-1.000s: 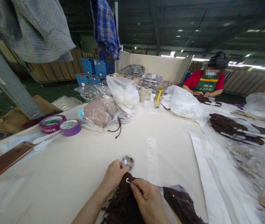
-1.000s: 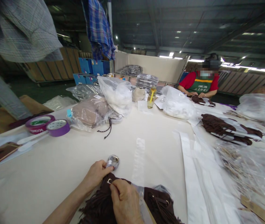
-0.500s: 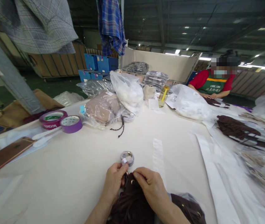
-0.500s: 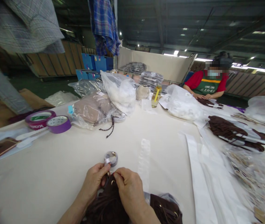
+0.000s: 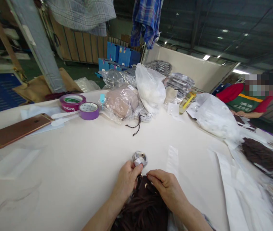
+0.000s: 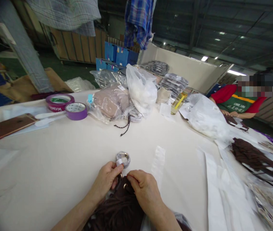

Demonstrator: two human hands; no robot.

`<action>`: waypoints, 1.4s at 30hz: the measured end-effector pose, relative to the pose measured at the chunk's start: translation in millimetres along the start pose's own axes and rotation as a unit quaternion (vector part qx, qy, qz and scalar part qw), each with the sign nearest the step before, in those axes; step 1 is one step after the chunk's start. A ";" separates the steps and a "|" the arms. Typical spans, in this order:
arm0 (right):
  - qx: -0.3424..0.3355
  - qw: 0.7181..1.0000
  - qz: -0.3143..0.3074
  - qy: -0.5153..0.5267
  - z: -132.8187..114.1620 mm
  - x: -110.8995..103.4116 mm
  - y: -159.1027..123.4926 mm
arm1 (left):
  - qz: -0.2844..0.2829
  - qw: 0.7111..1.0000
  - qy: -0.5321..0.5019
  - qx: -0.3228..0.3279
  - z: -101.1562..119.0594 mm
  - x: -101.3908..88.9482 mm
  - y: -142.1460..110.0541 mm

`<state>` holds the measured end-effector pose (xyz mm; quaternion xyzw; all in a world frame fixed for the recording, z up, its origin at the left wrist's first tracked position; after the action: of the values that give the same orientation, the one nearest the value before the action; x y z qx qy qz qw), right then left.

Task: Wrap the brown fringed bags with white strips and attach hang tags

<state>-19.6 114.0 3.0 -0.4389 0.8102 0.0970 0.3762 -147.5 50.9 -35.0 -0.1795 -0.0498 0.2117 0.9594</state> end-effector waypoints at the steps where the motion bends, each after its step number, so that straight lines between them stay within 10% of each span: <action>1: -0.005 1.000 -0.003 -0.006 0.5 -0.5 0.5 | -0.001 1.000 0.000 -0.001 -0.2 0.2 0.2; 21: -0.029 0.993 -0.100 0.055 -10.6 1.1 15.4 | -0.016 0.999 0.051 0.001 -2.1 0.0 4.1; 42: -0.003 0.996 -0.086 0.019 -8.8 7.2 14.9 | -0.067 0.943 0.327 0.015 7.1 -12.0 -13.8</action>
<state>-38.3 113.9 1.5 -0.5099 0.7760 0.0580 0.3667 -154.3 36.5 -23.7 -0.2205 0.2573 0.0770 0.9377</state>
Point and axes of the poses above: each hand's wrist, its own y-axis towards the middle knuckle, its own x-axis out of the palm, z = x × y, the point moved 2 cm from there along y, towards the middle knuckle, and after that the axes turned 6 degrees about -z, right-handed, at the moved point
